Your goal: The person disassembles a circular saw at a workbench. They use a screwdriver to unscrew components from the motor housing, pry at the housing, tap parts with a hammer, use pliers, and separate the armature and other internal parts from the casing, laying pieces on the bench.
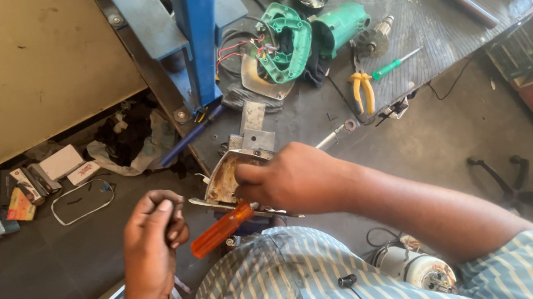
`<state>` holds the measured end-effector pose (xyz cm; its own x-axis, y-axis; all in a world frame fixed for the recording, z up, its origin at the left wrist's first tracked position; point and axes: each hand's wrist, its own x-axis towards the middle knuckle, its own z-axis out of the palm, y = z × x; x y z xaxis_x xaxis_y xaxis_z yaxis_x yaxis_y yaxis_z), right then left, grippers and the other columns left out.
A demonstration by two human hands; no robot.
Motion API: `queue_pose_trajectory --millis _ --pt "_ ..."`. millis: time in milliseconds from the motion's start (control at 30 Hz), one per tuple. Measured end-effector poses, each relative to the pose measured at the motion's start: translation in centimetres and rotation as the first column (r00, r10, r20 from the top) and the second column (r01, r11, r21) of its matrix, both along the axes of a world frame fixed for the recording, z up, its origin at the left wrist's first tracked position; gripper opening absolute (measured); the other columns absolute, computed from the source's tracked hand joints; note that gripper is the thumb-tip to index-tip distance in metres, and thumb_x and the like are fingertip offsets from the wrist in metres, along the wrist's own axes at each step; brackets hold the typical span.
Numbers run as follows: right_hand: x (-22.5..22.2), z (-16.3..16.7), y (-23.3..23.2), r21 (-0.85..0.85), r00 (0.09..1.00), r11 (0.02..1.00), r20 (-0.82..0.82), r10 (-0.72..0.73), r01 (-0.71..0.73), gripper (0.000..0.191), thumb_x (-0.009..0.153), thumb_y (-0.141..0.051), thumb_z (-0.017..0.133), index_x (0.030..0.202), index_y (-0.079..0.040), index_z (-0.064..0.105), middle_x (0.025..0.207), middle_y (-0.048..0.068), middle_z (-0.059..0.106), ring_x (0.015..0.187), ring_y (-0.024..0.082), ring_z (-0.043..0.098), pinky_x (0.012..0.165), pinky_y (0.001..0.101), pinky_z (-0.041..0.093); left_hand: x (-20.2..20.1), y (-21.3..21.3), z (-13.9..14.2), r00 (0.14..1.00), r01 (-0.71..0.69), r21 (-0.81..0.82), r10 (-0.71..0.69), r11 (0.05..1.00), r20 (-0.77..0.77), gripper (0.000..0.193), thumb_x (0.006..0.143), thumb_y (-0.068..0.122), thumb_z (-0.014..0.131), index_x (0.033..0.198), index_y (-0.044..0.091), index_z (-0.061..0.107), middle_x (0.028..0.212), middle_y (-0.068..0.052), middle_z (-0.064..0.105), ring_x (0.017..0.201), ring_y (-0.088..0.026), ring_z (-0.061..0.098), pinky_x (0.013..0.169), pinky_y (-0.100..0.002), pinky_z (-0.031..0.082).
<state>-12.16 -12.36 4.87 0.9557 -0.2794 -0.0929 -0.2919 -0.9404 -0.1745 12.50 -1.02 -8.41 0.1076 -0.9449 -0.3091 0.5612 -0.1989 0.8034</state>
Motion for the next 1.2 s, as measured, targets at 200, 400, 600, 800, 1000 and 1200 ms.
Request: queue_pose_trajectory --millis 200,400,600,800,1000,1200 --pt "0.1 -0.2 -0.1 0.02 0.998 0.999 0.044 -0.04 0.04 0.039 0.084 -0.017 0.063 0.122 -0.019 0.073 0.092 0.003 0.056 0.052 0.022 0.062 0.044 0.038 0.048 -0.7 0.3 1.9 0.817 0.192 -0.201 -0.044 0.961 0.575 0.018 0.102 0.016 0.064 0.111 0.002 0.07 0.092 0.0 0.062 0.083 -0.005 0.055 0.074 -0.02 0.046" --pt "-0.2 -0.8 -0.3 0.026 0.99 0.999 0.132 -0.045 0.042 0.032 0.085 -0.018 0.064 0.115 -0.019 0.074 0.092 0.002 0.057 0.058 0.022 0.064 0.047 0.0385 0.049 -1.0 -0.6 2.8 0.698 0.28 -0.039 -0.175 0.959 0.694 0.024 0.091 0.018 0.073 0.11 0.005 0.076 0.087 -0.001 0.06 0.07 -0.007 0.051 0.06 -0.023 0.042" --pt "-1.6 0.6 -0.3 0.195 0.963 0.971 0.202 -0.178 0.139 0.034 0.077 -0.017 0.074 0.111 -0.018 0.074 0.096 0.001 0.063 0.062 0.023 0.065 0.052 0.0393 0.051 0.0 -1.0 2.3 0.861 0.363 -0.045 -0.317 0.931 0.397 0.05 0.099 0.045 0.06 0.117 0.001 0.074 0.086 -0.002 0.063 0.077 -0.007 0.054 0.068 -0.023 0.043" --pt "-3.5 1.2 0.7 0.253 0.917 0.962 0.35 -0.194 0.107 0.033 0.081 -0.012 0.072 0.114 -0.011 0.074 0.101 0.006 0.064 0.087 0.027 0.067 0.075 0.0401 0.053 0.2 -1.3 4.7 0.801 0.513 -0.227 -0.365 0.828 0.475 0.077 0.095 0.072 0.055 0.12 0.0 0.07 0.106 -0.007 0.074 0.099 -0.017 0.067 0.088 -0.029 0.051" --pt "-1.6 -1.2 3.1 0.103 0.893 0.994 0.445 -0.064 0.02 0.023 0.087 -0.014 0.076 0.109 -0.011 0.076 0.103 0.002 0.07 0.092 0.021 0.065 0.08 0.0378 0.05 0.3 -0.4 7.0 0.376 0.713 0.204 -0.611 0.671 0.697 0.059 0.082 0.061 0.069 0.106 0.006 0.072 0.086 -0.009 0.071 0.075 -0.019 0.066 0.07 -0.035 0.054" --pt "-1.1 -3.6 3.6 0.001 0.681 0.915 0.667 -0.301 0.403 0.033 0.087 -0.023 0.087 0.114 -0.015 0.07 0.124 0.007 0.064 0.126 0.026 0.06 0.114 0.0521 0.039 3.6 3.9 7.8 0.13 0.5 0.477 -0.607 0.723 0.784 0.041 0.088 0.051 0.068 0.106 0.014 0.071 0.083 -0.006 0.068 0.069 -0.023 0.069 0.066 -0.037 0.056"
